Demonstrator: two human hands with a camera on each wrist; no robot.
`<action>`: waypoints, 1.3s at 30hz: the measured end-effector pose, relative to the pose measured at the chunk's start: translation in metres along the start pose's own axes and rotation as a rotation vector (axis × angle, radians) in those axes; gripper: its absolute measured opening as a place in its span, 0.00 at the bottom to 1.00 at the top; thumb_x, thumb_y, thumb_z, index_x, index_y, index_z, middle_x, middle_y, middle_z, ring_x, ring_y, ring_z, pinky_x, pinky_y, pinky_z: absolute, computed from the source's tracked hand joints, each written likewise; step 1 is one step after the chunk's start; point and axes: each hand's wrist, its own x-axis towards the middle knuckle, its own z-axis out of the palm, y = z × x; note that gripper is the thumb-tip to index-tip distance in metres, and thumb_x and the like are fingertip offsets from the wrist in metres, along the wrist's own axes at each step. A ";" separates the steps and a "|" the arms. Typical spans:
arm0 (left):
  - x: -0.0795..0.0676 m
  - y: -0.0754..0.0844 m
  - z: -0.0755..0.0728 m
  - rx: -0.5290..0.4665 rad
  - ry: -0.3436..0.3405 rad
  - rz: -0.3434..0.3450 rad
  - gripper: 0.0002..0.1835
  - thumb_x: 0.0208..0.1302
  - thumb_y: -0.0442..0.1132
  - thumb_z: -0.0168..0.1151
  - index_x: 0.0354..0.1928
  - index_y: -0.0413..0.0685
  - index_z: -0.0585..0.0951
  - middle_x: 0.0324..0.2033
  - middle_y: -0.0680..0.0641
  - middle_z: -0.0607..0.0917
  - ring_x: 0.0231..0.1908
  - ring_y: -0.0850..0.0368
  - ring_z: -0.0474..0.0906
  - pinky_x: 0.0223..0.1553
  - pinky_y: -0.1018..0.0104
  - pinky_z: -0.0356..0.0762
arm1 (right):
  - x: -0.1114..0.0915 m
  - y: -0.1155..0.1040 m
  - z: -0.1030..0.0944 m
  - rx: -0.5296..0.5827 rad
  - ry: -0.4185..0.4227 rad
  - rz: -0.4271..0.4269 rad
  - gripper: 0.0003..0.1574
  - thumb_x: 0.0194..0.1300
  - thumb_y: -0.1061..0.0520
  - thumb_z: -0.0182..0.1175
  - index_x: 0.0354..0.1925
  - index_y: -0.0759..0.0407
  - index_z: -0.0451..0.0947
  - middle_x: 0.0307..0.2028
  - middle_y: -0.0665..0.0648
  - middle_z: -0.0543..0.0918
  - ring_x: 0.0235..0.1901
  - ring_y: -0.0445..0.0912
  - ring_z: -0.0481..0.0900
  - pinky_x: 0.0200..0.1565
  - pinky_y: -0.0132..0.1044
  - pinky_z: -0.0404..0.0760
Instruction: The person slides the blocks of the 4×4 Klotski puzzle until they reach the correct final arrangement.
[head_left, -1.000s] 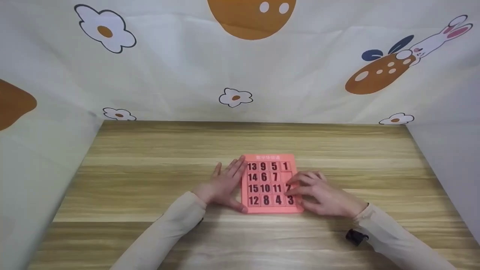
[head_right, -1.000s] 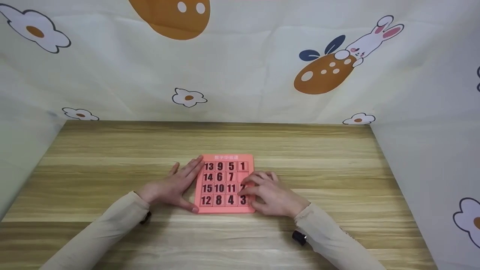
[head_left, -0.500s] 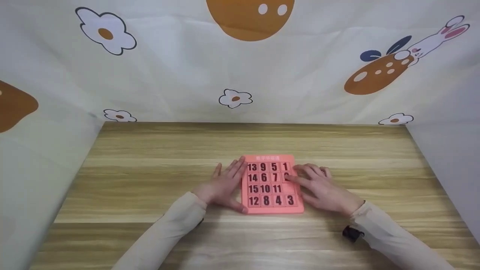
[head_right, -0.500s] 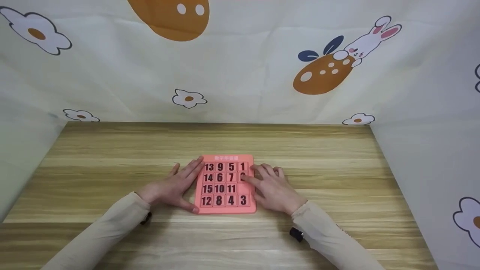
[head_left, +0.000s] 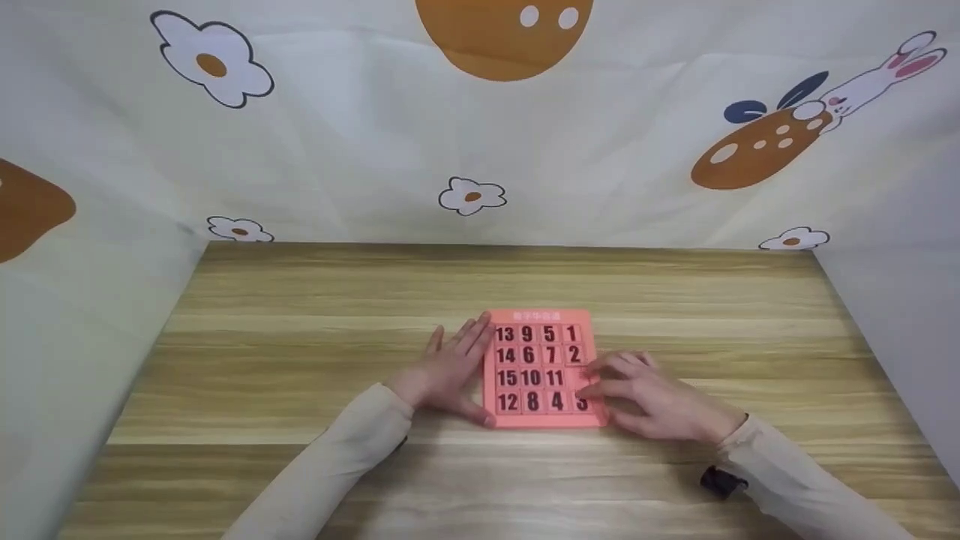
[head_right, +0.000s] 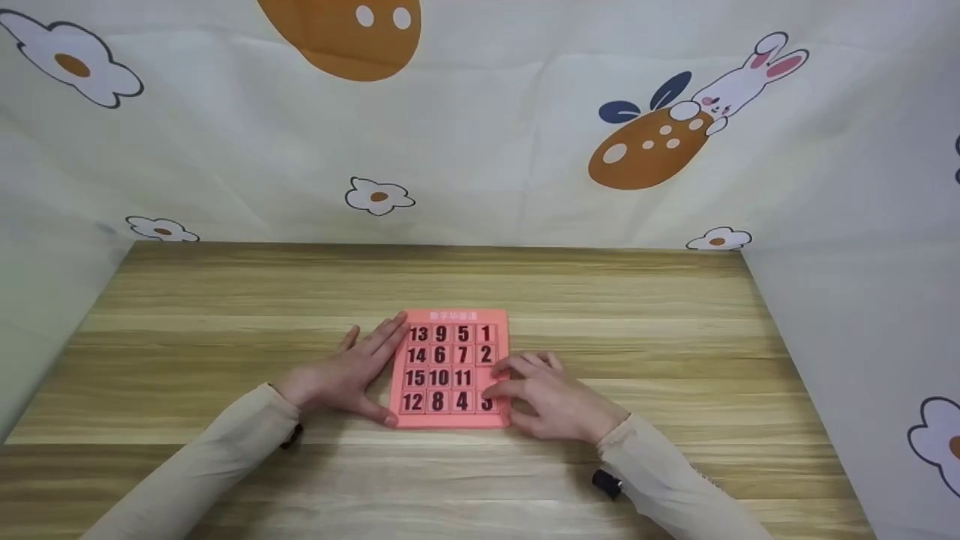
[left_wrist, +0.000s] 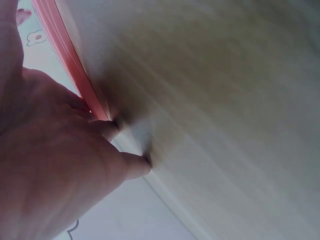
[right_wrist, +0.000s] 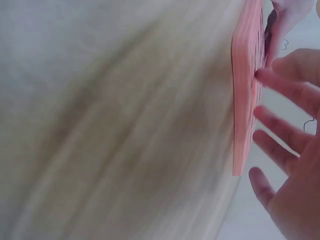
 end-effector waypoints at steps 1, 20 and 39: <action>0.000 0.000 0.000 0.002 -0.002 -0.002 0.73 0.42 0.70 0.70 0.75 0.41 0.35 0.74 0.43 0.29 0.73 0.48 0.28 0.68 0.41 0.27 | -0.001 -0.001 0.000 0.008 -0.002 -0.017 0.19 0.61 0.56 0.64 0.51 0.50 0.82 0.57 0.55 0.75 0.58 0.52 0.68 0.57 0.58 0.64; 0.001 0.000 0.000 0.003 0.001 -0.002 0.73 0.42 0.71 0.70 0.75 0.41 0.35 0.74 0.43 0.29 0.73 0.48 0.28 0.67 0.40 0.27 | 0.001 -0.002 0.004 0.030 0.014 0.053 0.24 0.61 0.57 0.64 0.57 0.50 0.79 0.62 0.57 0.71 0.61 0.54 0.65 0.58 0.60 0.61; 0.000 0.000 -0.001 -0.001 -0.007 -0.001 0.73 0.42 0.70 0.69 0.75 0.41 0.35 0.74 0.43 0.29 0.73 0.48 0.28 0.68 0.41 0.27 | -0.002 -0.019 0.009 -0.050 -0.046 -0.085 0.32 0.61 0.53 0.63 0.64 0.47 0.73 0.66 0.56 0.69 0.66 0.60 0.60 0.58 0.68 0.60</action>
